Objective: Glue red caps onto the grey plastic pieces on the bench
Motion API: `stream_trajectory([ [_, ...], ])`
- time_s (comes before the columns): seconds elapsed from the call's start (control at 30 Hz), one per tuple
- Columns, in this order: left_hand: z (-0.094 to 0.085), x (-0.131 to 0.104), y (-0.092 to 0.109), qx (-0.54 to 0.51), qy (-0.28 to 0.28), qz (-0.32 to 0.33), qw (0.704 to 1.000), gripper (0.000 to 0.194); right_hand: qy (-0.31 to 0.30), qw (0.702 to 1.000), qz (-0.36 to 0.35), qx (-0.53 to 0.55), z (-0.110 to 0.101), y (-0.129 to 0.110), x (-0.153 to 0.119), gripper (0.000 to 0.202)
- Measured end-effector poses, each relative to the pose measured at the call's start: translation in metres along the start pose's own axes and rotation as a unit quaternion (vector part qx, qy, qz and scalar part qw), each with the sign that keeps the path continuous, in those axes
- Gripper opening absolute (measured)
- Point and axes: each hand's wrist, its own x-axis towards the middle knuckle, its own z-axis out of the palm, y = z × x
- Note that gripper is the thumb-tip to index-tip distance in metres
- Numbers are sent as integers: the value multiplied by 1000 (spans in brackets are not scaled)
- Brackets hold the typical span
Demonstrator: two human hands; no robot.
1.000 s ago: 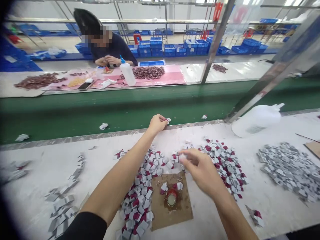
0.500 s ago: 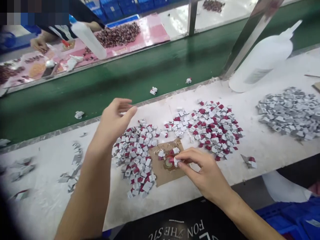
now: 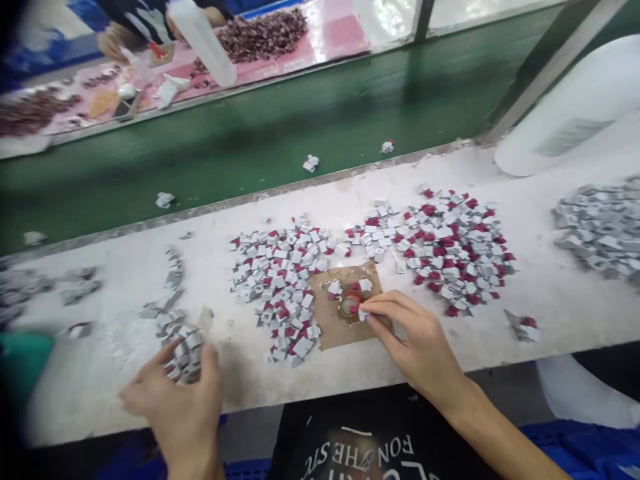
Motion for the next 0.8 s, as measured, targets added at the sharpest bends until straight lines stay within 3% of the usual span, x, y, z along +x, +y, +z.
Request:
stream_trajectory([
  [0.1, 2, -9, -19, 30, 20, -14, 999, 53, 2, 999, -19, -32, -2, 3, -5, 15],
  [0.2, 0, -14, -24, 39, 12, -6, 999, 40, 4, 998, -34, -53, -4, 6, -10, 15],
  [0.4, 3, -15, -22, 64, 18, -5, 998, 40, 21, 998, -18, -53, -8, 7, -15, 12],
  [0.63, 13, 7, -9, 64, 47, -20, 997, 30, 30, 999, 26, 0, -9, 0, -12, 12],
  [0.7, 9, 10, 1, 21, 39, -1, 999, 27, 29, 996, 64, 48, -7, -6, -6, 11],
  [0.8, 3, 9, 27, -159, -21, 0, 987, 30, 29, 983, 109, 146, -2, -13, 6, 8],
])
